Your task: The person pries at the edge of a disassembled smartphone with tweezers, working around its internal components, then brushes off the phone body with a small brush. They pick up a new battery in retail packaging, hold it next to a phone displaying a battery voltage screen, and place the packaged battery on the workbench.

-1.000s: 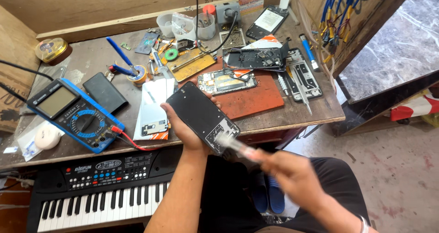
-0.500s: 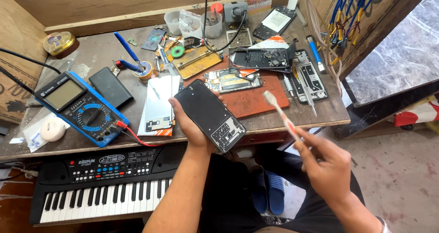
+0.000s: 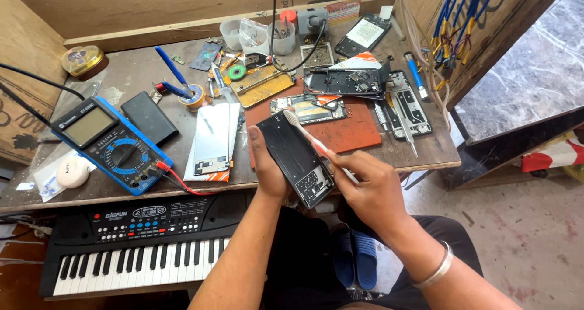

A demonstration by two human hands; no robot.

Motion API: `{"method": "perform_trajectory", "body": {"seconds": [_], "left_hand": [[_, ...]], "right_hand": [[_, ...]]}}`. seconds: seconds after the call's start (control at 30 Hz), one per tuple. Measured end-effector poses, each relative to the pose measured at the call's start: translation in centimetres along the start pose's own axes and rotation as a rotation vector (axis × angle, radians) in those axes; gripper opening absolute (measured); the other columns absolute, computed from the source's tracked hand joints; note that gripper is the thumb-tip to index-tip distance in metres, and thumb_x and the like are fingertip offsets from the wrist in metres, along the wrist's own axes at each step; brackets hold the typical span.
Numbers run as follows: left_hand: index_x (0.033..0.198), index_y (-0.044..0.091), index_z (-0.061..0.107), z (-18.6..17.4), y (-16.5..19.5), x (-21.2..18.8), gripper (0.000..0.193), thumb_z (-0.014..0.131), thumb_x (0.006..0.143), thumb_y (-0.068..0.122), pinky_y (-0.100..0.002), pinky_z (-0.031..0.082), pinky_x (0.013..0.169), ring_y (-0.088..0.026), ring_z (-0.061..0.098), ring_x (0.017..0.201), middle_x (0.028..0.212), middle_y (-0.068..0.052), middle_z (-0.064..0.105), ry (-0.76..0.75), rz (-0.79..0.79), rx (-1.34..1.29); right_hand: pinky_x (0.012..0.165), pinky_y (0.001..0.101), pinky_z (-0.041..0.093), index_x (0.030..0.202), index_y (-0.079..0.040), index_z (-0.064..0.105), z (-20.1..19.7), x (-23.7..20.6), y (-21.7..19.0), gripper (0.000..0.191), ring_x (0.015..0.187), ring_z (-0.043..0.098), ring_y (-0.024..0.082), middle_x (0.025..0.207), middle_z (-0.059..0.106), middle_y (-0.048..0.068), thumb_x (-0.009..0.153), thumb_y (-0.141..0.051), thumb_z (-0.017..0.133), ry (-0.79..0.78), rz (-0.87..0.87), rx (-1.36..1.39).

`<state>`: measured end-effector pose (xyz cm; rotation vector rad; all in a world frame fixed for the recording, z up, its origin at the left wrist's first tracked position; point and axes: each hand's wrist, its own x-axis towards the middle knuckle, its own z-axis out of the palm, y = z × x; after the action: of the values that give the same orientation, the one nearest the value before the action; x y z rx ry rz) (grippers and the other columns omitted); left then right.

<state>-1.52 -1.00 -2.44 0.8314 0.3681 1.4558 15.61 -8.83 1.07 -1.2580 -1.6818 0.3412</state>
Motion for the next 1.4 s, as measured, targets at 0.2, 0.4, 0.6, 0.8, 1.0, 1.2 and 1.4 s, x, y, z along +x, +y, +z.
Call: {"method": "perform_trajectory", "body": {"seconds": [0.2,0.4,0.6,0.8,1.0,1.2,1.4], "left_hand": [[0.141,-0.001,0.052,-0.2,0.4,0.3,0.084,0.031,0.101,0.070,-0.035,0.058,0.072,-0.024,0.067,0.082,0.098,-0.016,0.067,0.102,-0.025,-0.073],[0.141,0.001,0.053,0.1,0.3,0.7,0.085,0.034,0.100,0.073,-0.038,0.059,0.072,-0.025,0.067,0.083,0.099,-0.016,0.066,0.103,-0.067,-0.120],[0.141,-0.001,0.051,-0.2,0.4,0.1,0.083,0.036,0.102,0.071,-0.036,0.059,0.075,-0.024,0.067,0.086,0.101,-0.013,0.064,0.010,-0.063,-0.095],[0.136,-0.009,0.052,-0.4,0.5,-0.1,0.089,0.035,0.104,0.072,-0.034,0.059,0.074,-0.024,0.068,0.084,0.099,-0.018,0.068,-0.018,-0.058,0.043],[0.146,-0.001,0.049,0.0,1.2,-0.1,0.086,0.032,0.102,0.071,-0.036,0.059,0.074,-0.023,0.068,0.086,0.099,-0.015,0.066,0.060,-0.106,-0.133],[0.145,0.002,0.051,0.4,1.8,0.4,0.087,0.034,0.099,0.074,-0.037,0.059,0.071,-0.025,0.068,0.084,0.098,-0.015,0.066,0.091,-0.114,-0.175],[0.144,0.000,0.051,0.7,1.9,0.1,0.090,0.035,0.099,0.075,-0.036,0.060,0.072,-0.024,0.067,0.084,0.098,-0.015,0.066,0.110,-0.082,-0.095]], "right_hand": [[0.056,0.0294,0.047,0.102,-0.003,0.079,-2.5,-4.5,1.2,0.020,0.059,0.062,0.015,0.071,0.070,0.007,0.082,-0.009,0.078,-0.115,0.182,0.079],[0.053,0.0289,0.045,0.098,-0.004,0.079,-4.3,-7.3,1.6,0.020,0.056,0.059,0.012,0.067,0.070,0.005,0.078,-0.008,0.080,-0.112,0.284,0.070],[0.053,0.0299,0.041,0.100,-0.005,0.081,-1.5,-0.7,1.9,0.018,0.058,0.054,0.012,0.069,0.067,0.006,0.084,-0.011,0.079,-0.147,0.209,0.073],[0.050,0.0234,0.043,0.108,-0.004,0.079,0.4,1.2,1.8,0.024,0.059,0.057,0.004,0.075,0.072,-0.001,0.087,-0.015,0.077,-0.132,0.323,0.301],[0.038,0.0251,0.034,0.100,-0.002,0.085,-5.3,-4.4,5.0,0.026,0.041,0.045,0.008,0.059,0.062,0.003,0.081,-0.018,0.077,-0.640,0.840,0.377],[0.040,0.0256,0.040,0.109,0.001,0.081,-11.5,-10.1,8.8,0.029,0.048,0.055,0.011,0.070,0.073,0.008,0.084,-0.013,0.077,-0.800,0.862,0.759],[0.057,0.0236,0.046,0.100,-0.003,0.069,-8.6,-6.9,8.3,0.017,0.065,0.057,0.008,0.077,0.065,0.002,0.091,-0.016,0.071,0.116,0.553,0.372]]}}
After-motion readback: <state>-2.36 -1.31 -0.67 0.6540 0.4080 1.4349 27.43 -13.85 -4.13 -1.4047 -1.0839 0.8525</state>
